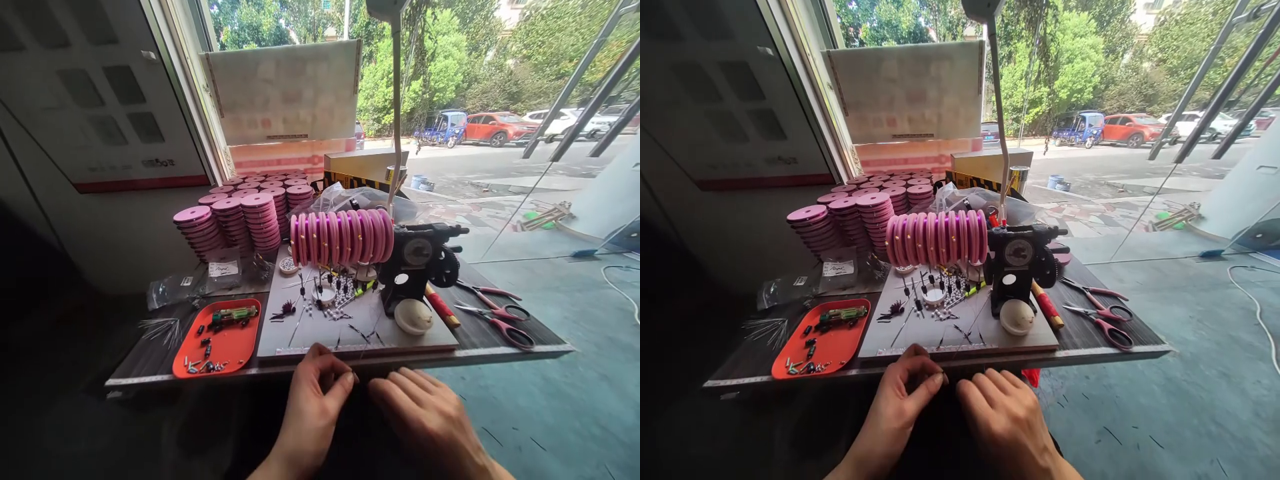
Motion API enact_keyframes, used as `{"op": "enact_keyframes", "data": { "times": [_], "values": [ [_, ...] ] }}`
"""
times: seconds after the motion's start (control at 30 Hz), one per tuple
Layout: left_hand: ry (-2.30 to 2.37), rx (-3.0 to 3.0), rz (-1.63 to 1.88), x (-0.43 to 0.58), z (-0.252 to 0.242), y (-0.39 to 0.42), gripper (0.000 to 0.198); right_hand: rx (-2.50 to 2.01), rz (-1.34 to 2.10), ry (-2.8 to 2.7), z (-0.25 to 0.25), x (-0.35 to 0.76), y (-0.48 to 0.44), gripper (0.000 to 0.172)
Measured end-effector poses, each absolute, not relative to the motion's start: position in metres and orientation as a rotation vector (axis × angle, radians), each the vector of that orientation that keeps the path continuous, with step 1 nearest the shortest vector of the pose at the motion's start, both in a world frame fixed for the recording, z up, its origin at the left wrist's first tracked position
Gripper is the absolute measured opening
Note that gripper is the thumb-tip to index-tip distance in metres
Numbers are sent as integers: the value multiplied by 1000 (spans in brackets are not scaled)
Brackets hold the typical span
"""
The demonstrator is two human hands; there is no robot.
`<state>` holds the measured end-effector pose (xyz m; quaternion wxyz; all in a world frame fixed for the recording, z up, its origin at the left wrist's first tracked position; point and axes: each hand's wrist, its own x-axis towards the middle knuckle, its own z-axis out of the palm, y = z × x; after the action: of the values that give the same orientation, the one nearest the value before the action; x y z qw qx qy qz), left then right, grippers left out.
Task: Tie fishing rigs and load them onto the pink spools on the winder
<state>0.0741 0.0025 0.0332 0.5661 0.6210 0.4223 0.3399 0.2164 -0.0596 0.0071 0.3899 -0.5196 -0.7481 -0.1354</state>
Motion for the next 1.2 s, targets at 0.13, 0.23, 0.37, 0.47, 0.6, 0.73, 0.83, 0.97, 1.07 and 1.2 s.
{"op": "enact_keyframes", "data": {
  "times": [0.13,0.23,0.37,0.47,0.6,0.73,0.83,0.97,1.07,1.2],
  "values": [
    [965,1633,828,73,32,3,13,-1164,-348,-2239,47,218,-37,24],
    [931,1522,852,71,29,8,17,-1235,-18,-2481,69,222,-8,12],
    [948,1494,882,68,26,17,20,-1283,61,-2555,70,224,12,12],
    [1012,1798,1022,69,23,16,18,-1326,21,-2491,63,221,13,12],
    [965,2450,1438,71,15,13,17,-1468,69,-2276,61,215,18,16],
    [663,2665,1443,68,14,15,20,-1490,265,-2101,66,211,26,12],
    [736,2143,1134,68,22,14,15,-1422,186,-2019,65,216,16,8],
    [853,970,651,76,31,11,7,-1122,-186,-1999,52,235,-23,15],
    [826,568,521,83,31,10,5,-993,-399,-2130,38,246,-49,20],
    [822,477,501,88,30,8,8,-921,-527,-2280,22,245,-57,17]
  ]
}}
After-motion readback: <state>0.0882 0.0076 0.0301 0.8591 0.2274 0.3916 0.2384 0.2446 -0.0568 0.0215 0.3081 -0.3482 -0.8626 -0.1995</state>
